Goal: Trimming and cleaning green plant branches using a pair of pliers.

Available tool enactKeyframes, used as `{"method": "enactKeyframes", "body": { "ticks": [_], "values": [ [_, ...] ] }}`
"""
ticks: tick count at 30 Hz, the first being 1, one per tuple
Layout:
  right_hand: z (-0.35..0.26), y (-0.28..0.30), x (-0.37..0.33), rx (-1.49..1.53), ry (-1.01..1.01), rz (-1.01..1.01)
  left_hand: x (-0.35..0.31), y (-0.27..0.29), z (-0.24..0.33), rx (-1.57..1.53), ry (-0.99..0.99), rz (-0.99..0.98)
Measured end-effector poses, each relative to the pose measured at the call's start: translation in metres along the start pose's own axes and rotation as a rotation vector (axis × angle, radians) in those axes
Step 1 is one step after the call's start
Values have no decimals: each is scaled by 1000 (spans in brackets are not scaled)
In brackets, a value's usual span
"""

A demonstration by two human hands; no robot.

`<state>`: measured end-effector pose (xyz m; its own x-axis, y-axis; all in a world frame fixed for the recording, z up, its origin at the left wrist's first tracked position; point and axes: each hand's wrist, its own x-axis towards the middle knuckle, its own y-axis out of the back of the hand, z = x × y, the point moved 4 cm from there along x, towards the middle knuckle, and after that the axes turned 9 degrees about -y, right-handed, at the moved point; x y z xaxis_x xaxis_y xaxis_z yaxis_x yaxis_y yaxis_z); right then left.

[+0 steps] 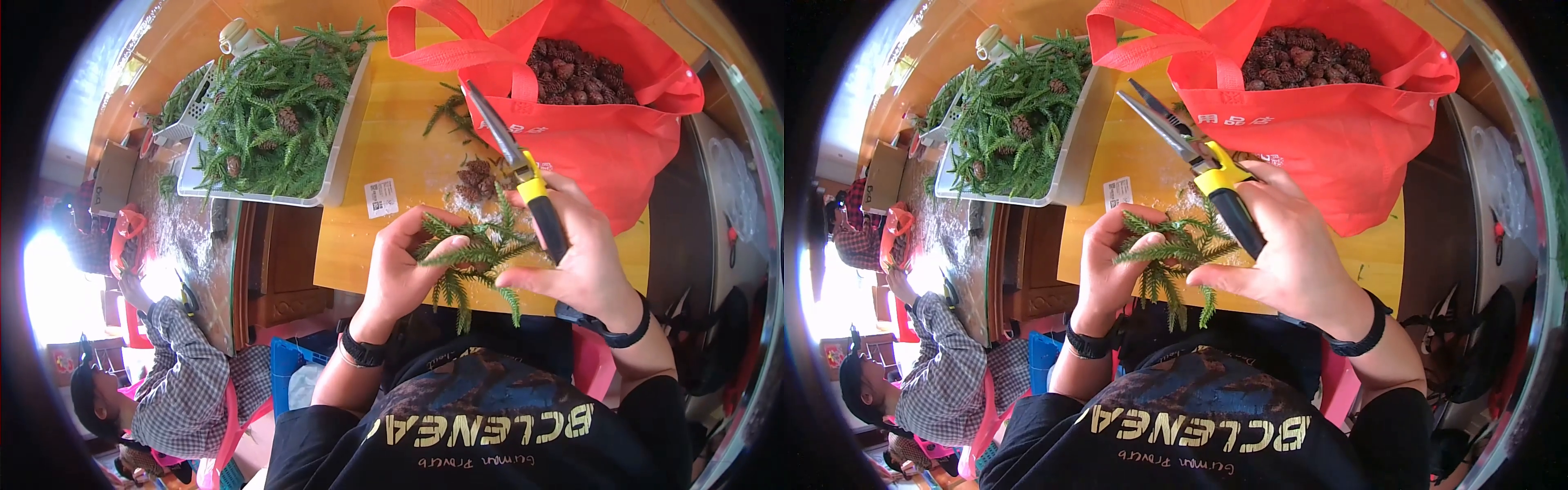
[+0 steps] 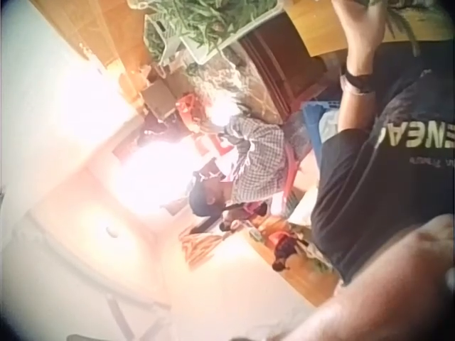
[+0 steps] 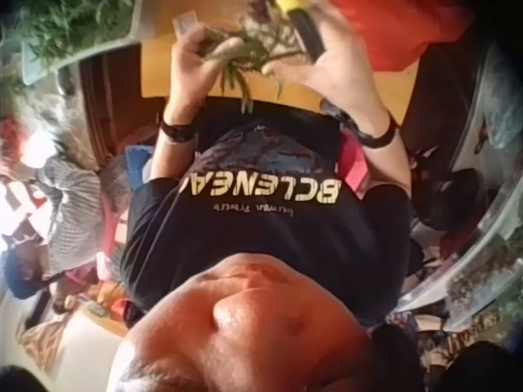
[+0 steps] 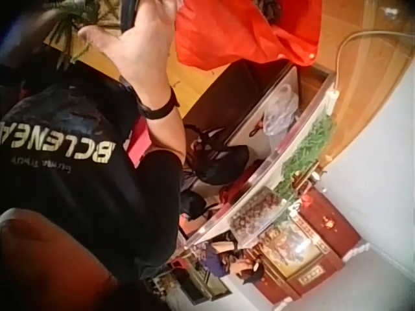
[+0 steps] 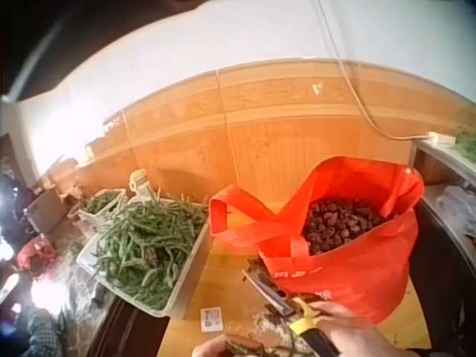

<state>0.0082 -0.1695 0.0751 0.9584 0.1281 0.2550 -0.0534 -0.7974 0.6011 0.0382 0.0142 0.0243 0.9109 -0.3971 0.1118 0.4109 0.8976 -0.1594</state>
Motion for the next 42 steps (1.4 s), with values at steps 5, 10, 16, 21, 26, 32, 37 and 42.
{"method": "enactKeyframes", "body": {
  "ticks": [5, 10, 16, 21, 26, 32, 37, 42],
  "values": [
    [1, -10, 0, -15, 27, 11, 0, -8, 2, -129, 39, -31],
    [11, -15, -6, 187, -310, -88, -1, -8, -2, -71, 57, -70],
    [19, -21, -11, 316, -407, -66, -3, -15, -7, 37, 10, -115],
    [22, -24, -11, 330, -426, -73, -2, -18, -4, 103, 9, -125],
    [23, -25, -10, 332, -454, -82, -1, -17, -10, 41, 35, -141],
    [25, -24, -7, 328, -448, -86, 0, -14, -10, -34, 83, -155],
    [22, -22, -6, 374, -476, -140, -4, -13, -13, -186, 106, -140],
    [26, -23, -8, 398, -486, -147, -7, -10, -15, -268, 189, -128]
  ]
}}
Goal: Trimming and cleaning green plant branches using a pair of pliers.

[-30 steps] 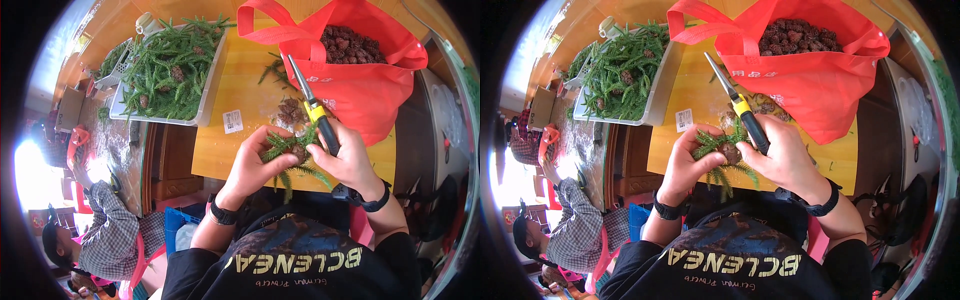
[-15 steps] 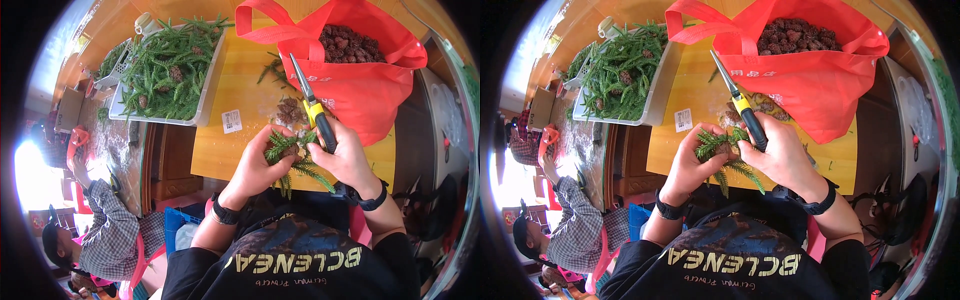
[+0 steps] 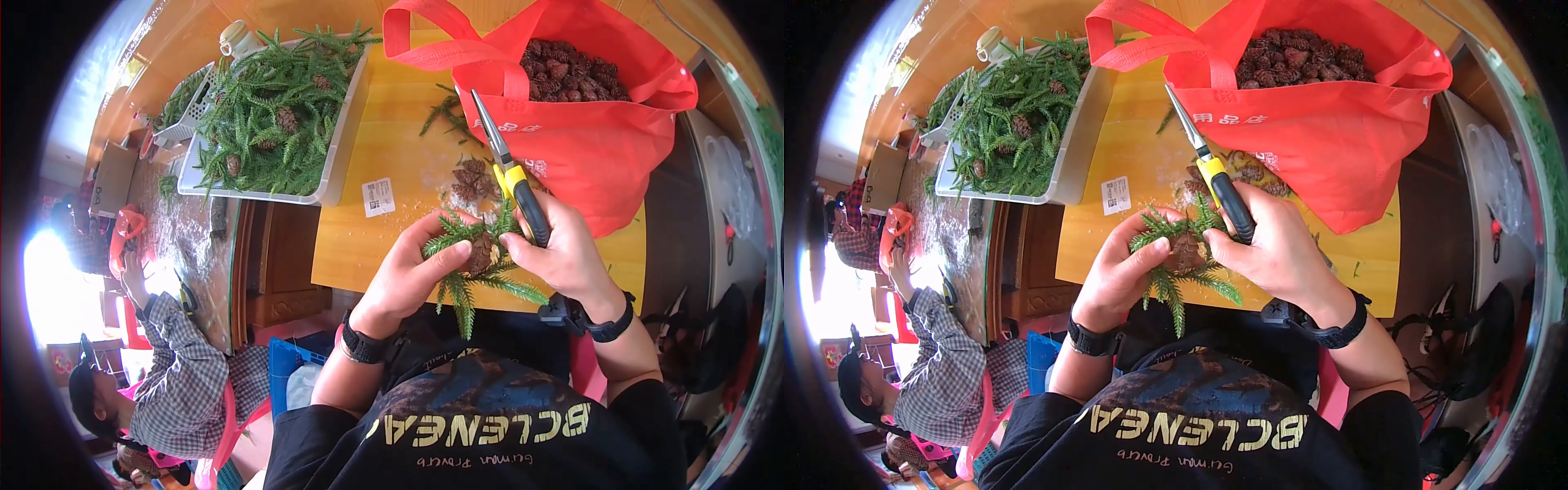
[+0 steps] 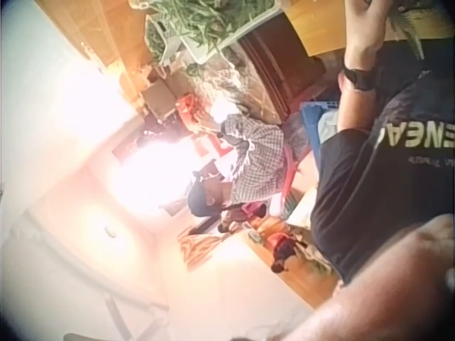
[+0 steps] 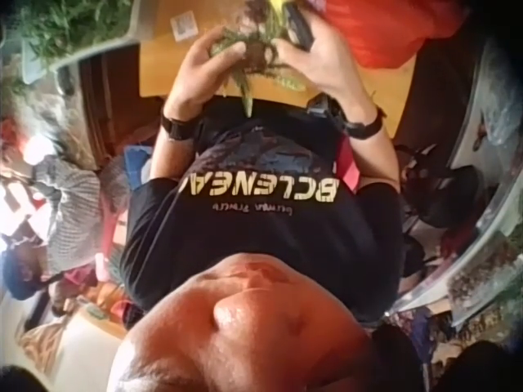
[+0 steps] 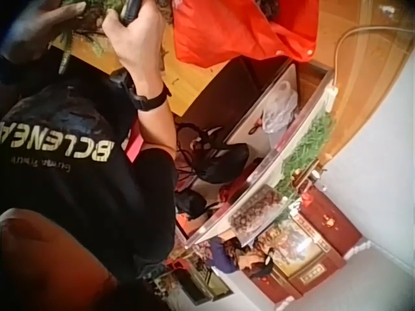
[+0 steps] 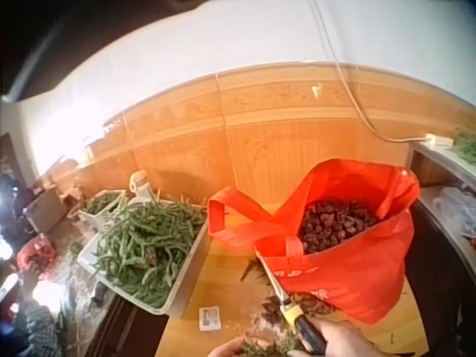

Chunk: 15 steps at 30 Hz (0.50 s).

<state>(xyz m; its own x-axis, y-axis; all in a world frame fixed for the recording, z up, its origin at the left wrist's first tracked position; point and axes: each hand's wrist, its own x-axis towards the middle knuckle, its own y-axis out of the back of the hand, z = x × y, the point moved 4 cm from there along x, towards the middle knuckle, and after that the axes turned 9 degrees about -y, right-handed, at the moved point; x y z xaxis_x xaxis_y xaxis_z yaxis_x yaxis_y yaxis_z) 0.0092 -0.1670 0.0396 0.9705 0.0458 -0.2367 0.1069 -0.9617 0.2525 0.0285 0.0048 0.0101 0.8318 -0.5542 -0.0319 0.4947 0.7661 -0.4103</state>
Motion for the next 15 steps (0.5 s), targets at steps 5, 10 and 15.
{"method": "enactKeyframes", "body": {
  "ticks": [5, 10, 15],
  "values": [
    [0, 1, -3, 10, 7, -6, -1, 0, -1, -84, 10, -4],
    [2, 3, 0, 7, -1, 0, 1, 1, 0, -34, 12, -10],
    [5, 7, 2, 8, 7, 42, 4, 6, -5, 83, 43, -17]
  ]
}}
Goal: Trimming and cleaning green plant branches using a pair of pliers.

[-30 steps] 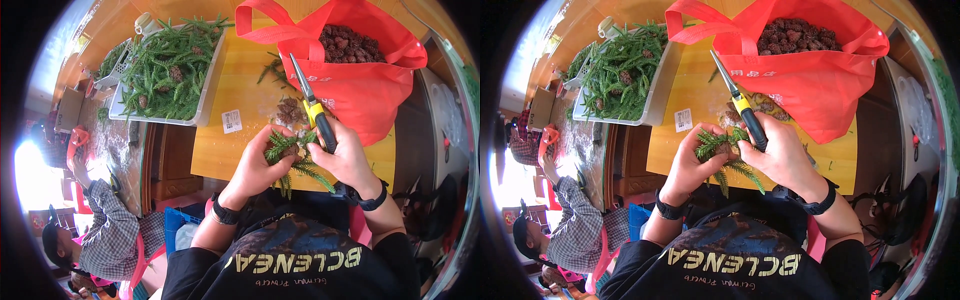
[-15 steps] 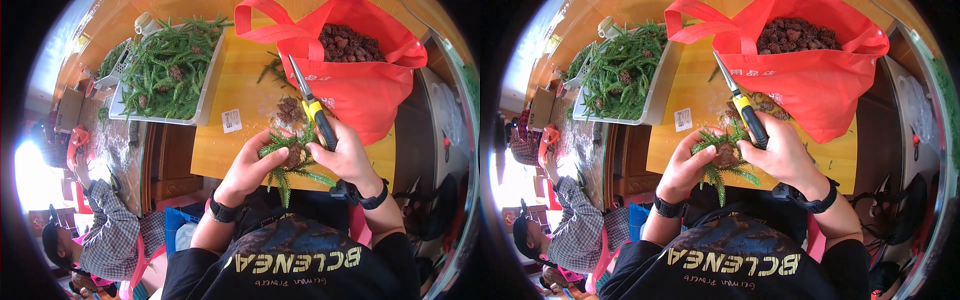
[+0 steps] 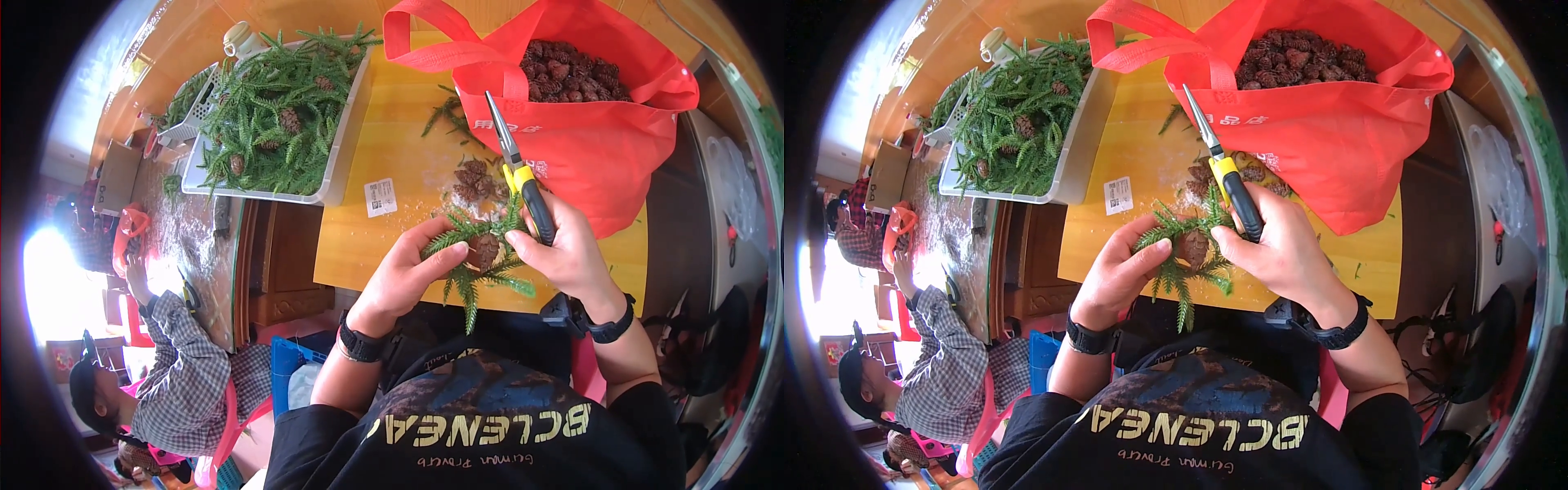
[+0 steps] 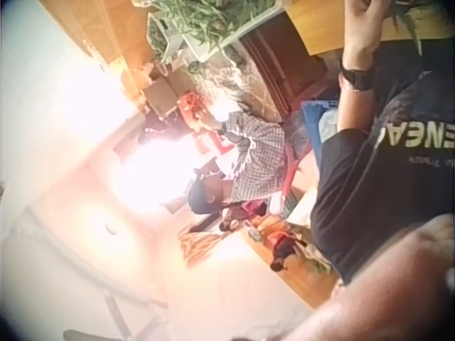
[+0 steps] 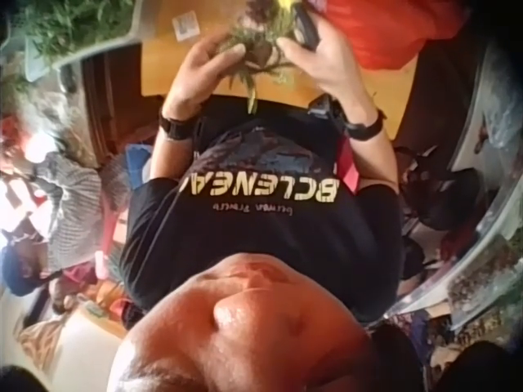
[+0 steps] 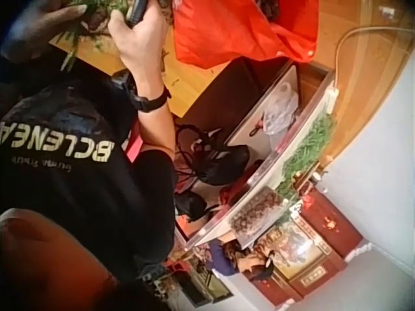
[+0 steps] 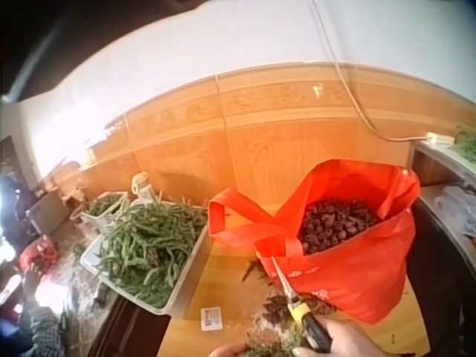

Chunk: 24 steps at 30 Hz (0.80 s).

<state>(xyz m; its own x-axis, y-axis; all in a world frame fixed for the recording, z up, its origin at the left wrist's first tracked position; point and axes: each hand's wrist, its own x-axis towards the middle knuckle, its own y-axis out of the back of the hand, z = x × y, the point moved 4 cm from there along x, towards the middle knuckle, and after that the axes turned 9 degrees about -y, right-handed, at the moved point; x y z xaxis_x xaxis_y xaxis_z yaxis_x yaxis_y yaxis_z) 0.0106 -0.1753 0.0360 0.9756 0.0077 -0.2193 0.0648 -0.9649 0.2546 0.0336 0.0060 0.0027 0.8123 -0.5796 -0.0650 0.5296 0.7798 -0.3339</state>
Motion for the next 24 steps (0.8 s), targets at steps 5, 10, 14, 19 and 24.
{"method": "enactKeyframes", "body": {
  "ticks": [5, 10, 14, 19, 24],
  "values": [
    [-6, 1, -8, -32, 44, -17, -6, -1, 11, 225, -44, 12],
    [1, 16, -23, 29, 91, 83, -3, 16, 21, 314, -171, 18],
    [-7, 32, -41, -36, 63, 113, -4, 41, 73, 707, -334, 92],
    [-7, 46, -53, -72, 56, 142, 7, 74, 150, 887, -532, 285],
    [-1, 45, -51, -120, 182, 88, 20, 126, 211, 742, -588, 453]
  ]
}}
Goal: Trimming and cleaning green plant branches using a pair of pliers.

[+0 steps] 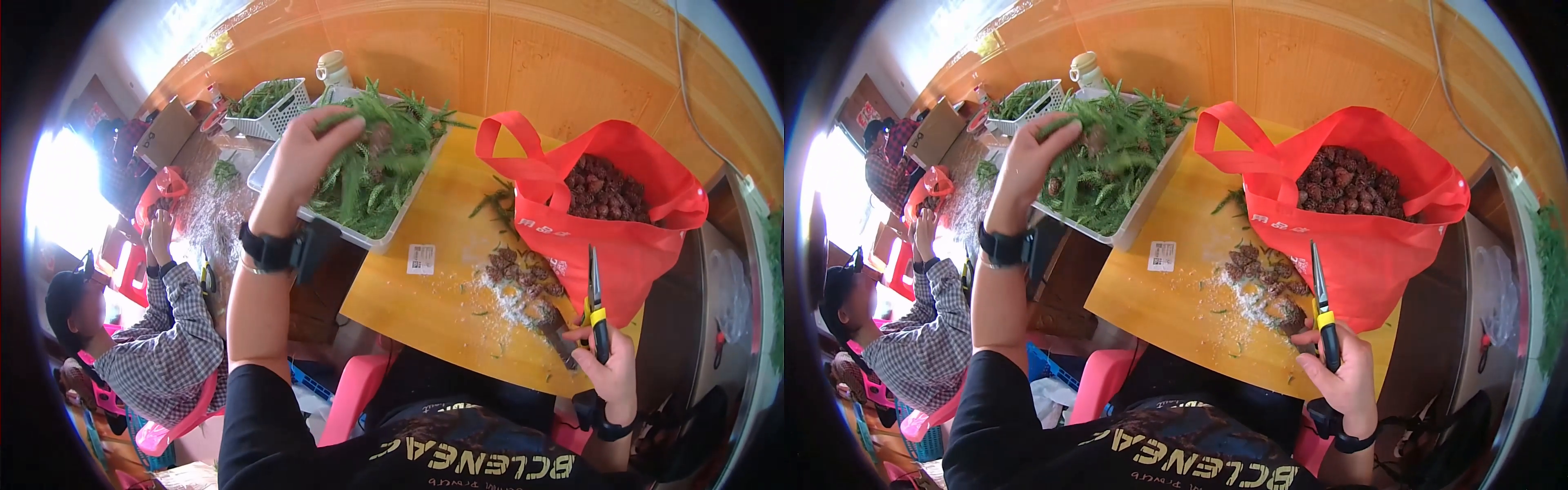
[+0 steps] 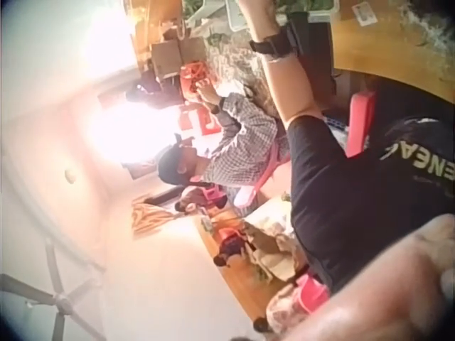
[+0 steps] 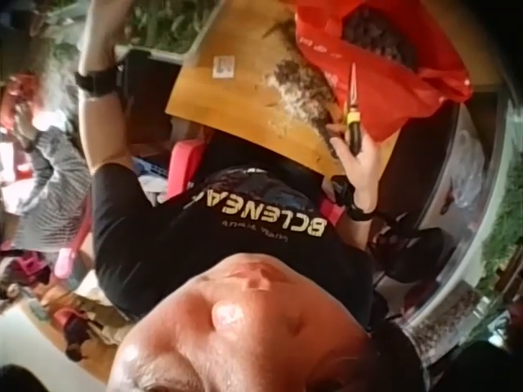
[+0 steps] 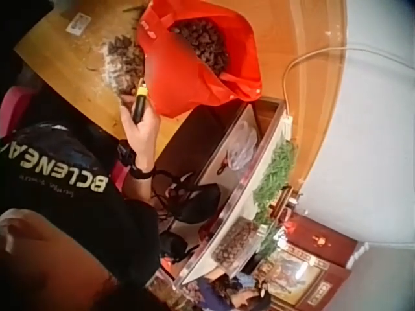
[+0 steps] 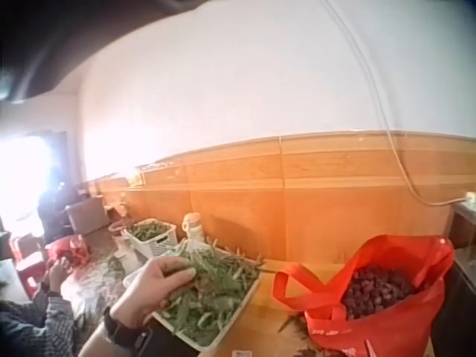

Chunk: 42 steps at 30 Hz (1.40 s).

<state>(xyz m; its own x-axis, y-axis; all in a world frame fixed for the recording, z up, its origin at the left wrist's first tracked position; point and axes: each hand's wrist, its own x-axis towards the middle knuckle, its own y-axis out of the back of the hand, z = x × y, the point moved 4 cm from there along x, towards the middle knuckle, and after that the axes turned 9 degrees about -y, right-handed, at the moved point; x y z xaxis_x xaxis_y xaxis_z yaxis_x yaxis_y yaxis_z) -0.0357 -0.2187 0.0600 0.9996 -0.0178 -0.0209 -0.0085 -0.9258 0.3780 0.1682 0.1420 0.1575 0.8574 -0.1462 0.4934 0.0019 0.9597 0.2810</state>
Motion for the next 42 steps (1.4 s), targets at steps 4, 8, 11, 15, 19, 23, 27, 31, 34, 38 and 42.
{"method": "enactKeyframes", "body": {
  "ticks": [4, 8, 11, 15, 19, 23, 27, 31, 34, 38, 42],
  "values": [
    [2, -3, 2, 79, -7, 9, 34, 25, -20, 80, 147, 27],
    [1, -5, 3, 73, -6, -25, 44, 48, -33, 912, -123, 73],
    [3, -1, 0, 37, -9, -20, 39, 52, -21, 972, -252, 147],
    [2, 13, -9, -209, -178, -71, 15, 48, 5, 733, -299, 242],
    [23, 34, -15, -418, -146, -15, -17, -2, 29, 195, -275, 111],
    [58, 53, -22, -789, -229, 71, -62, -73, 24, -83, 131, -248],
    [76, 55, -21, -854, -320, -32, -104, -110, 15, 251, 59, -748],
    [102, 54, -23, -844, -226, -86, -121, -149, -22, 297, -129, -669],
    [107, 52, -24, -861, -188, -89, -130, -169, -40, 283, -114, -668],
    [107, 54, -23, -839, -164, -53, -132, -188, -54, 400, -196, -603],
    [81, 50, -12, -837, -188, -38, -129, -201, -64, 492, -183, -641]
  ]
}}
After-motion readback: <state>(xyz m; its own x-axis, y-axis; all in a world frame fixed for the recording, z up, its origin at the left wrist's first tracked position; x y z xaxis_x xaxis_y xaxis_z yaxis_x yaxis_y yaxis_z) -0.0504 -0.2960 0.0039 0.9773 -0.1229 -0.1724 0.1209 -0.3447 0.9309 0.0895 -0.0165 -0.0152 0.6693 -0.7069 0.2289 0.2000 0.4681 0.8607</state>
